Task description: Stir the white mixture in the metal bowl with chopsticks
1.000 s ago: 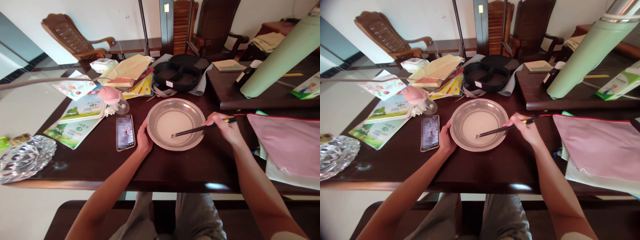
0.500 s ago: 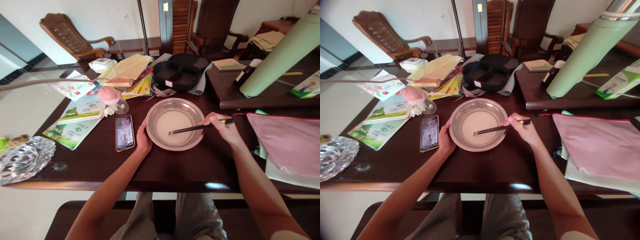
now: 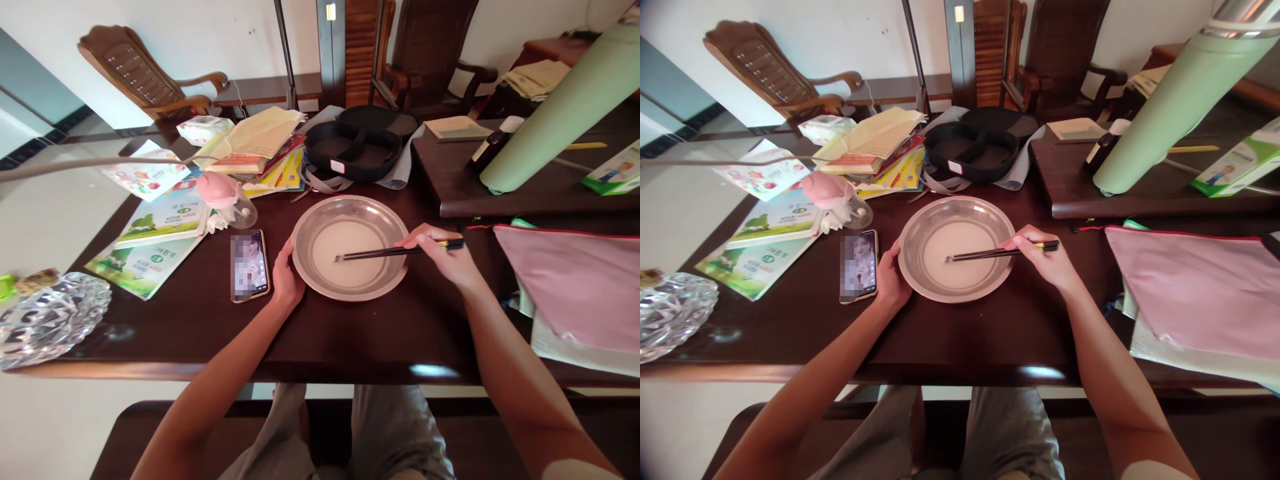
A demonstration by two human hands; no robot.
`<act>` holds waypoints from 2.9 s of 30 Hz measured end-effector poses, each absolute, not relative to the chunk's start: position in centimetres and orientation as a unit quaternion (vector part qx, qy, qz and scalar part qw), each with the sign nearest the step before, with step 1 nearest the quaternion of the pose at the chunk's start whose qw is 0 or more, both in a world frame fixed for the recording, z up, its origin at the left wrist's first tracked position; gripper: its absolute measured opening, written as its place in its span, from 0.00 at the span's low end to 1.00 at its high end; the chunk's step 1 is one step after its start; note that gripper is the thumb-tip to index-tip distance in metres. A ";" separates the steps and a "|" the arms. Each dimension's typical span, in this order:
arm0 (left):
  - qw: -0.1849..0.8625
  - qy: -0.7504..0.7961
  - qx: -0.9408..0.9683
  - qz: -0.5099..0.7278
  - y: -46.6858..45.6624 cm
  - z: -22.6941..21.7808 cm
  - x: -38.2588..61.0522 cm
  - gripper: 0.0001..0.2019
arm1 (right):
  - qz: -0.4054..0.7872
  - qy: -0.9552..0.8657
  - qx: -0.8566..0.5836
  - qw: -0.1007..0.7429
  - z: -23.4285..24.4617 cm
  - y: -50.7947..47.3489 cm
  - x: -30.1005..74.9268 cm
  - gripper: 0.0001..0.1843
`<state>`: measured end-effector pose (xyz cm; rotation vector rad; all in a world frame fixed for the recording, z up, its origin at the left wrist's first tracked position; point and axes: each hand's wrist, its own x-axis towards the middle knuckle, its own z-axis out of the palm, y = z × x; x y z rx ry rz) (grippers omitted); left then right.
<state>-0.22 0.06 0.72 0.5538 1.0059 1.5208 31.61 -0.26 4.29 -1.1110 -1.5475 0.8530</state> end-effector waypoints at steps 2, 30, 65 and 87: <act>0.580 0.430 0.237 0.651 0.1 0.6 -0.3 0.18 | 0.334 -0.640 -0.474 0.504 4.4 -0.3 31.6 0.27; 0.577 0.435 0.237 0.650 0.2 0.5 -0.3 0.18 | 0.331 -0.663 -0.459 0.491 4.4 -0.3 31.5 0.27; 0.582 0.430 0.236 0.649 0.2 0.4 -0.4 0.18 | 0.371 -0.574 -0.443 0.580 6.6 -0.2 30.6 0.29; 0.572 0.436 0.239 0.652 0.4 0.2 -0.4 0.21 | 0.469 -0.681 -0.354 0.437 10.6 5.2 26.8 0.38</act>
